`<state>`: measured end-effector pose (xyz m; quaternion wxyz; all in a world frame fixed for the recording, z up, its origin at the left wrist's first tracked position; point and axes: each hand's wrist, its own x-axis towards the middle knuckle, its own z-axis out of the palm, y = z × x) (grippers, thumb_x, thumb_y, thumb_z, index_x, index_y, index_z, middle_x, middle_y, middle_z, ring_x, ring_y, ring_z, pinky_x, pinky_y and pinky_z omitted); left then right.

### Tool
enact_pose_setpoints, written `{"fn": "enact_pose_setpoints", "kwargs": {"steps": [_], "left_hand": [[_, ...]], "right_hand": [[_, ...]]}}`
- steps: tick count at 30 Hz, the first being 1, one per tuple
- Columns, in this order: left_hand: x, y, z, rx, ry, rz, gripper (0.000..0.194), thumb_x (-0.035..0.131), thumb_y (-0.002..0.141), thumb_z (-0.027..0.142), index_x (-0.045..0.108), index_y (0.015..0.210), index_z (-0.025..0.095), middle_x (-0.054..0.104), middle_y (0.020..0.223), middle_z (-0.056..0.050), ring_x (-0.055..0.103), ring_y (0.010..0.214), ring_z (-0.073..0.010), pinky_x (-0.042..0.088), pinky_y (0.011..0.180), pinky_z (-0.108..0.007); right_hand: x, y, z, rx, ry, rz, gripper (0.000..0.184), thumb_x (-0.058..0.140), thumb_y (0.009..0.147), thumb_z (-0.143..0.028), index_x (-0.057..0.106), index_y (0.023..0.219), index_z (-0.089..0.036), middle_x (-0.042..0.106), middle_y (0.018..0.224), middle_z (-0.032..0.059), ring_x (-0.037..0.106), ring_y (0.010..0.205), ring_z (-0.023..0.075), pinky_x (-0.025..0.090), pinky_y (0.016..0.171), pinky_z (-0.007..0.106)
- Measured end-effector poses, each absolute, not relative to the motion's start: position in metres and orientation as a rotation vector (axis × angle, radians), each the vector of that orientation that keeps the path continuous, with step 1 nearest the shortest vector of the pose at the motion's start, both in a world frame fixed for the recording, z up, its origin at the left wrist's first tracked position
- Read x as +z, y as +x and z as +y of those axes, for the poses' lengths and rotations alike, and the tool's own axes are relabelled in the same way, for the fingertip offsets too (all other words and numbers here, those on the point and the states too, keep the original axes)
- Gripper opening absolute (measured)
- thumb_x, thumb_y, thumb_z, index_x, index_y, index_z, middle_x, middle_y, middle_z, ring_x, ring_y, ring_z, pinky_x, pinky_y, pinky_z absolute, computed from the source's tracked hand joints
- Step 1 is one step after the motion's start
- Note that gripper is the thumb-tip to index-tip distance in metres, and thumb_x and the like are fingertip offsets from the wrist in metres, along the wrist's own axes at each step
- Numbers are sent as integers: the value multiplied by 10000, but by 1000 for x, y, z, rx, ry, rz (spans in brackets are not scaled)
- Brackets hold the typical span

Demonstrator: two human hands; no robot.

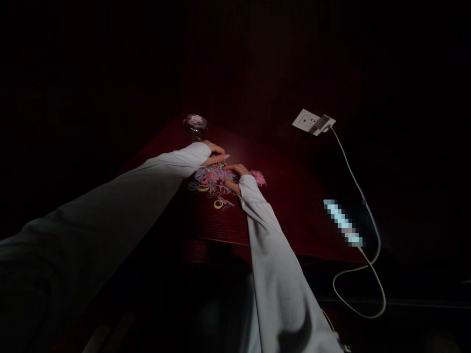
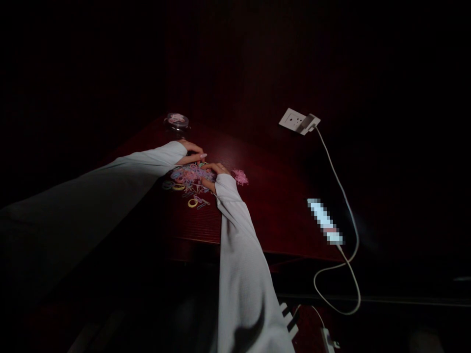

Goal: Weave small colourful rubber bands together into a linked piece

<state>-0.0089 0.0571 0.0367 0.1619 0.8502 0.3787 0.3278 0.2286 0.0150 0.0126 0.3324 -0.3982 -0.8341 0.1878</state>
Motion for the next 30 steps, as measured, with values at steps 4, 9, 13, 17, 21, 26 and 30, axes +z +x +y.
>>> {"fn": "enact_pose_setpoints", "kwargs": {"steps": [4, 9, 13, 17, 21, 26, 30], "left_hand": [[35, -10, 59, 929, 2427, 1091, 496, 542, 1075, 570, 856, 957, 203, 782, 781, -24, 623, 704, -138, 426, 715, -239], [34, -10, 59, 929, 2438, 1126, 483, 550, 1068, 576, 862, 977, 219, 758, 761, -13, 621, 714, -145, 411, 709, -239], [35, -10, 58, 922, 2458, 1135, 470, 551, 1071, 545, 867, 989, 208, 744, 772, -25, 625, 729, -155, 412, 729, -259], [35, -11, 59, 943, 2458, 1095, 432, 568, 1068, 530, 856, 1000, 216, 738, 798, -21, 627, 747, -156, 417, 739, -263], [37, -11, 58, 1009, 2450, 965, 402, 620, 1045, 541, 838, 995, 207, 755, 883, -42, 618, 760, -147, 453, 767, -261], [38, -10, 55, 1003, 2447, 835, 377, 750, 952, 567, 824, 1038, 208, 759, 952, -67, 582, 705, -130, 469, 733, -262], [37, -10, 55, 972, 2456, 823, 355, 745, 950, 546, 816, 1019, 204, 764, 938, -75, 569, 694, -130, 459, 707, -257]], "right_hand": [[5, 227, 24, 551, -1078, -2042, 216, 797, 855, -360, 799, 1037, -243, 767, 1037, 42, 708, 977, 218, 553, 952, 347], [0, 221, 29, 745, -1138, -1834, 271, 830, 807, -448, 745, 966, -245, 738, 870, 1, 656, 824, 190, 544, 780, 309], [0, 219, 27, 882, -1091, -1732, 401, 863, 753, -562, 708, 961, -255, 709, 818, -10, 609, 733, 169, 520, 691, 299], [1, 215, 24, 914, -1057, -1674, 478, 853, 742, -657, 663, 944, -268, 698, 802, -12, 606, 707, 158, 533, 692, 307], [2, 215, 23, 902, -1053, -1673, 510, 847, 755, -694, 675, 960, -260, 705, 811, -11, 636, 716, 152, 555, 712, 304], [3, 221, 27, 942, -1026, -1687, 517, 904, 725, -680, 709, 935, -250, 755, 820, 6, 692, 752, 173, 592, 742, 317], [3, 222, 28, 898, -1070, -1705, 513, 914, 722, -687, 736, 925, -251, 753, 791, -3, 672, 715, 168, 579, 697, 310]]}}
